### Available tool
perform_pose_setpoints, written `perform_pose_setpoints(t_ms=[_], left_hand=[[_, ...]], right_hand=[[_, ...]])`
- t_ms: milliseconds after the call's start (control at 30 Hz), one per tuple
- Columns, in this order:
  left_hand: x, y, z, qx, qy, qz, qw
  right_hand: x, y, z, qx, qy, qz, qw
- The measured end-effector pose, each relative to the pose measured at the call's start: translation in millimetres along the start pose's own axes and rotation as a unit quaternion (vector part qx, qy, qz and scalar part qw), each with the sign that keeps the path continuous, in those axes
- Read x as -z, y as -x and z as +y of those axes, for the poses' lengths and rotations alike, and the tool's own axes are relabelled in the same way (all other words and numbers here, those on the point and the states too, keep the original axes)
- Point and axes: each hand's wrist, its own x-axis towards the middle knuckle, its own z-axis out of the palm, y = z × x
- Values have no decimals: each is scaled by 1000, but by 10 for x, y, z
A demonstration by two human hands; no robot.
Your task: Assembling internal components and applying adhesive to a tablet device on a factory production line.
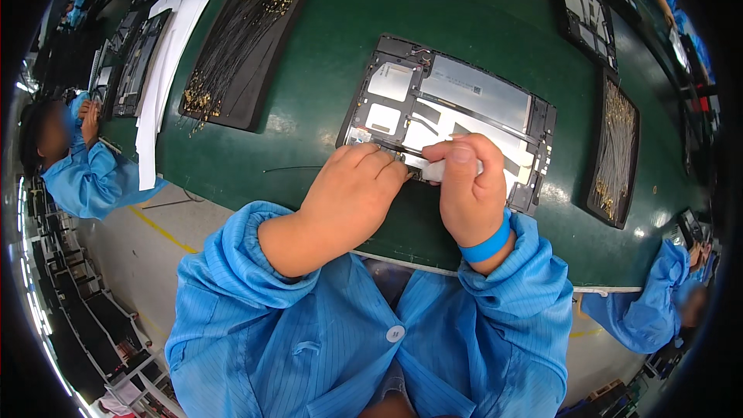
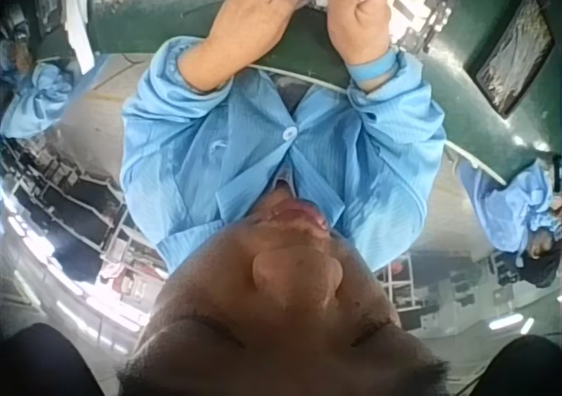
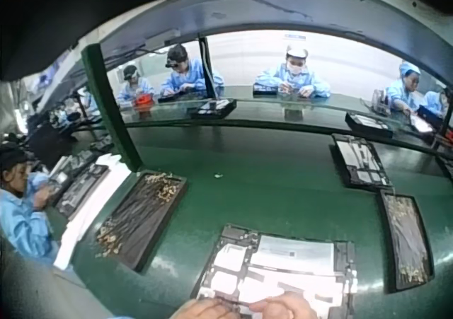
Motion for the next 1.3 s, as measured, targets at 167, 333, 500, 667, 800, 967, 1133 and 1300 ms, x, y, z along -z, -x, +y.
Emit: perform_pose_setpoints(t_ms=[167, 333, 500, 667, 800, 967, 1133, 1300], left_hand=[[5, 53, -22, 2, -9, 3, 1000], [129, 82, 121, 31, -26, 77, 996], [116, 307, 50, 563, 636, 41, 526], [13, 138, -150, 567, 616, 216, 501], [255, 314, 70, 545, 580, 19, 604], [173, 371, 212, 529, 578, -200, 589], [48, 236, 89, 521, 608, -170, 575], [-10, 71, 23, 527, 627, -161, 551]], right_hand=[[-108, -144, -311, 95, 234, -156, 955], [-1, -93, -48, -92, 25, -27, 995], [-12, -136, -117, -173, -128, 12, 976], [22, -149, -86, -180, -134, 10, 974], [18, -162, -98, -193, -138, 17, 971], [28, -167, -117, -199, -152, 8, 968], [23, -276, -145, -240, -102, -75, 962], [27, -549, 137, -80, 186, -286, 937]])
